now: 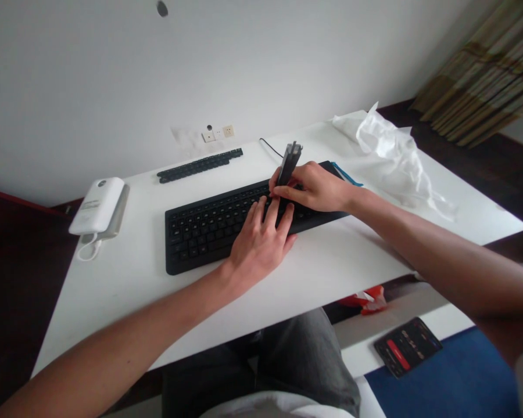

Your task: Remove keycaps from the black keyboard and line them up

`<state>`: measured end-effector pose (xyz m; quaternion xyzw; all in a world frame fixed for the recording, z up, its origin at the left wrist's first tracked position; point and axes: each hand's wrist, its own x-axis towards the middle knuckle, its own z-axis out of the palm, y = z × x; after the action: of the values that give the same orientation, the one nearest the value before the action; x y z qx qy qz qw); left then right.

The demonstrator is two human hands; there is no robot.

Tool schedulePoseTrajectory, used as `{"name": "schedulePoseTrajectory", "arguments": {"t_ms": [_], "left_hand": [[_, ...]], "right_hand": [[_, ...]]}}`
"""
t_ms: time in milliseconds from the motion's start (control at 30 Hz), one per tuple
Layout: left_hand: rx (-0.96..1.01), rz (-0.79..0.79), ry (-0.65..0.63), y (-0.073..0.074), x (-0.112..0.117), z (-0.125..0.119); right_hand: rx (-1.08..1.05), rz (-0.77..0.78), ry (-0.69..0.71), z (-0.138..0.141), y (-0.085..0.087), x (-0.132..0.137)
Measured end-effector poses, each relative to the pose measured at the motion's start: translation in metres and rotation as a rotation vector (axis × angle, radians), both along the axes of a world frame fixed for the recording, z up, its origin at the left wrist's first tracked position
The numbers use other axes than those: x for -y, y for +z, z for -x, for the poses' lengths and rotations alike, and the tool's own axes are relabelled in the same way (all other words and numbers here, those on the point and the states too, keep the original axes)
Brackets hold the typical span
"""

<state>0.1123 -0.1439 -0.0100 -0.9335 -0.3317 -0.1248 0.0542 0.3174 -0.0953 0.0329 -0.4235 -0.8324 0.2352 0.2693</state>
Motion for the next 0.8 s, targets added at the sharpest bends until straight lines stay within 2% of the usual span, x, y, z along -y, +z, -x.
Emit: {"name": "schedulePoseTrajectory", "arguments": {"t_ms": [133,400,633,800], "left_hand": [[-0.006,0.009,-0.016,0.000,0.000,0.001],[0.002,0.032,-0.030,0.000,0.000,0.002],[-0.023,0.023,-0.034,0.001,0.001,0.003],[-0.019,0.027,-0.034,0.002,0.001,0.004]], "right_hand": [[-0.063,0.051,0.052,-0.006,-0.002,-0.006],[-0.252,0.271,0.227,-0.020,-0.007,-0.022],[-0.284,0.391,0.216,-0.022,0.004,-0.017],[-0.281,0.379,0.204,-0.022,0.005,-0.017]]}}
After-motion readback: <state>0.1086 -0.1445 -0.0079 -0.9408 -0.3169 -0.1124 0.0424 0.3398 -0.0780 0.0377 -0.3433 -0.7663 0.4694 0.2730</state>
